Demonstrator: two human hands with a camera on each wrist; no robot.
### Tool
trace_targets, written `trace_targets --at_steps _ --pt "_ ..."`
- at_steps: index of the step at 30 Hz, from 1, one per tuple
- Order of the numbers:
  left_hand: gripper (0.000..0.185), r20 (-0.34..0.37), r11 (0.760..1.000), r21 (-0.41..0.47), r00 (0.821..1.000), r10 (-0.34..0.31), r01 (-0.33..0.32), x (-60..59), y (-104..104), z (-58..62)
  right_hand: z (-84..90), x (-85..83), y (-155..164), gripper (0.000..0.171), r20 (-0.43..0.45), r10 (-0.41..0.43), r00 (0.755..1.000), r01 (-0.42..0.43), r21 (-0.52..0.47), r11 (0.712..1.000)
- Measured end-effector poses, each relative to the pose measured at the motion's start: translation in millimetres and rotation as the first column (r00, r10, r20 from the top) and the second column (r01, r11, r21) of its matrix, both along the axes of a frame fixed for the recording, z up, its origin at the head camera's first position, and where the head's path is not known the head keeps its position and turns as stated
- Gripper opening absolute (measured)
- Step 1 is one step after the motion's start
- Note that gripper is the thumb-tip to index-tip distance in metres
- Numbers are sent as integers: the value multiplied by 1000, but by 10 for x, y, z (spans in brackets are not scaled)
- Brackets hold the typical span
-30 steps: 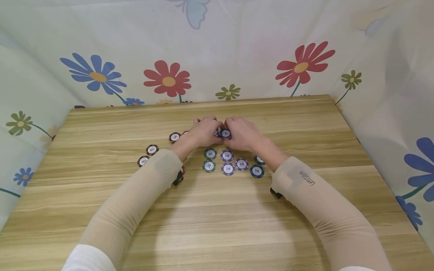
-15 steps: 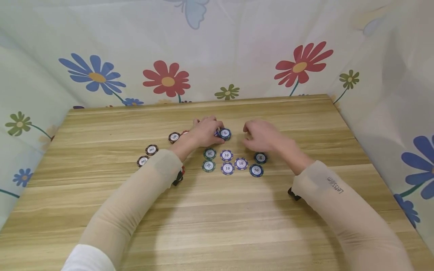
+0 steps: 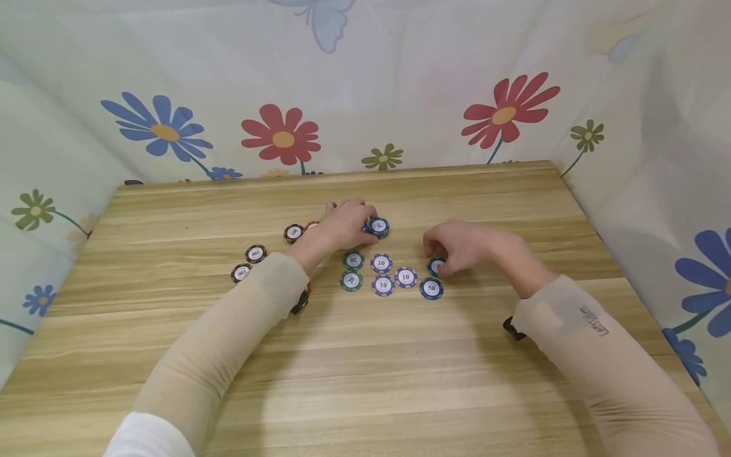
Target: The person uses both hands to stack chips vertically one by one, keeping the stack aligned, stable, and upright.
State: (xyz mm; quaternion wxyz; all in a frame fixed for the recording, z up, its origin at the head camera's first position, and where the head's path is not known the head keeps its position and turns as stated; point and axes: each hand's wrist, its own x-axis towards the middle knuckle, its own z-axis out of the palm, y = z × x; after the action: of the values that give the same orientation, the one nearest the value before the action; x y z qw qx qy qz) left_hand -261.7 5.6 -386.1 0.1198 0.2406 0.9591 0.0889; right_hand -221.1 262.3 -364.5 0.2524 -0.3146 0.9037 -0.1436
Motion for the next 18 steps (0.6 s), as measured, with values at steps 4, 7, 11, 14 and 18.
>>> trace_targets --at_steps 4,7,11,14,18 --pt "48 1 1000 17 1000 7 -7 2 1 8 -10 1 18 39 28 6 1000 -6 -3 1000" --pt "49 2 1000 23 1000 7 -7 3 1 10 -8 10 13 38 26 13 1000 -13 4 1000" --pt "49 0 1000 25 1000 5 -5 0 0 12 -9 28 10 35 11 15 1000 -15 7 1000" --pt "49 1 1000 23 1000 4 -4 -1 0 12 -24 35 13 35 -14 17 1000 -17 10 1000" --pt "48 11 1000 23 1000 4 -5 3 1 10 -74 32 17 35 -57 23 998 -22 24 999"
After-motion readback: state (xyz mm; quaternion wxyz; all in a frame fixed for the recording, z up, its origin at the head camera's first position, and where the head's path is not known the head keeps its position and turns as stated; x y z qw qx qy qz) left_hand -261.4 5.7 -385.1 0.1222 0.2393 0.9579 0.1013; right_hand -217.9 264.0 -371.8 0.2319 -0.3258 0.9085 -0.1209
